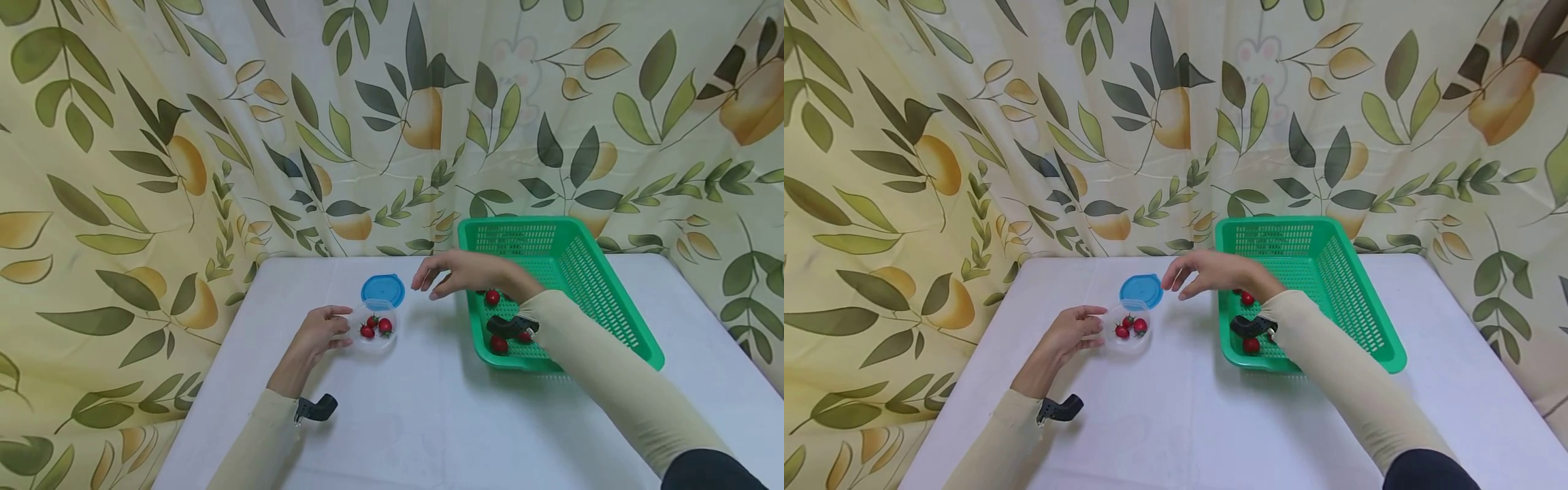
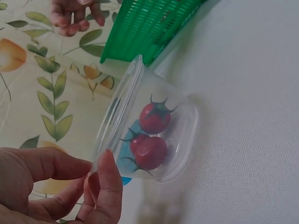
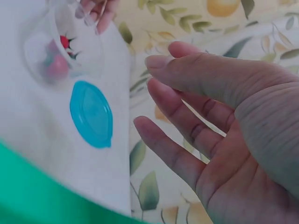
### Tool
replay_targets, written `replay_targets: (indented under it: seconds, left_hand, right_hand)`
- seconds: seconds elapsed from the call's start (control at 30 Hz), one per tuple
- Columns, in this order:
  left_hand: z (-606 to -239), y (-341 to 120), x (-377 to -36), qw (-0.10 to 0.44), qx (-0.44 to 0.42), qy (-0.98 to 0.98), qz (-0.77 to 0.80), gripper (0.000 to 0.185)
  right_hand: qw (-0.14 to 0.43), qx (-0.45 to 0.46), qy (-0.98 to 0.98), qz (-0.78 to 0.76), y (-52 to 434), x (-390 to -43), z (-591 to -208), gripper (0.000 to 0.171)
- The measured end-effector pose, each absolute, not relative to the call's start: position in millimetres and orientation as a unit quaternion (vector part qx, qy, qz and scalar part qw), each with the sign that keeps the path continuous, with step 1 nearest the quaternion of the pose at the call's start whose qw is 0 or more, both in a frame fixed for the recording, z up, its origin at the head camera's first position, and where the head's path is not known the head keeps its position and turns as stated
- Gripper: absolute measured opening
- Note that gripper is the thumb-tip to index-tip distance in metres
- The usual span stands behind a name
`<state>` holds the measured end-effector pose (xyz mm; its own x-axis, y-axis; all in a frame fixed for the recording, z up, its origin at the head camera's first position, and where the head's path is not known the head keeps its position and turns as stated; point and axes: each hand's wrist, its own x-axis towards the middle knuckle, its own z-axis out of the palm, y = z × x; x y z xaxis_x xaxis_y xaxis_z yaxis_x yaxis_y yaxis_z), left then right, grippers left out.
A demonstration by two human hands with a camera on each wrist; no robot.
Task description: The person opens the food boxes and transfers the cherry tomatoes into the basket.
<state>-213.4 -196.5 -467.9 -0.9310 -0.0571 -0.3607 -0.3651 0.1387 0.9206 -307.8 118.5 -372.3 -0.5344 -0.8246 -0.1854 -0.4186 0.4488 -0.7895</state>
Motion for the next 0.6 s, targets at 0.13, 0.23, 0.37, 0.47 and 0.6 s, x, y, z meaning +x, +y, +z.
replay_targets:
  seconds: [0.13,0.23,0.37,0.47,0.6]
  left_hand:
    - [-469,-196,-213,0.118,-0.142,0.746,0.640,0.036]
    - [-469,-197,-214,0.119,-0.144,0.745,0.640,0.037]
    - [-469,-197,-213,0.122,-0.147,0.745,0.640,0.037]
    - [-469,-198,-214,0.123,-0.147,0.744,0.640,0.037]
    - [-469,-198,-214,0.124,-0.141,0.743,0.642,0.038]
  right_hand:
    - [0.295,-0.401,0.796,-0.344,102,-309,-375,0.028]
    - [0.297,-0.414,0.793,-0.335,90,-310,-378,0.025]
    - [0.302,-0.425,0.787,-0.330,77,-311,-381,0.023]
    - [0.311,-0.430,0.779,-0.334,68,-311,-384,0.023]
    - [0.325,-0.444,0.760,-0.345,57,-310,-387,0.028]
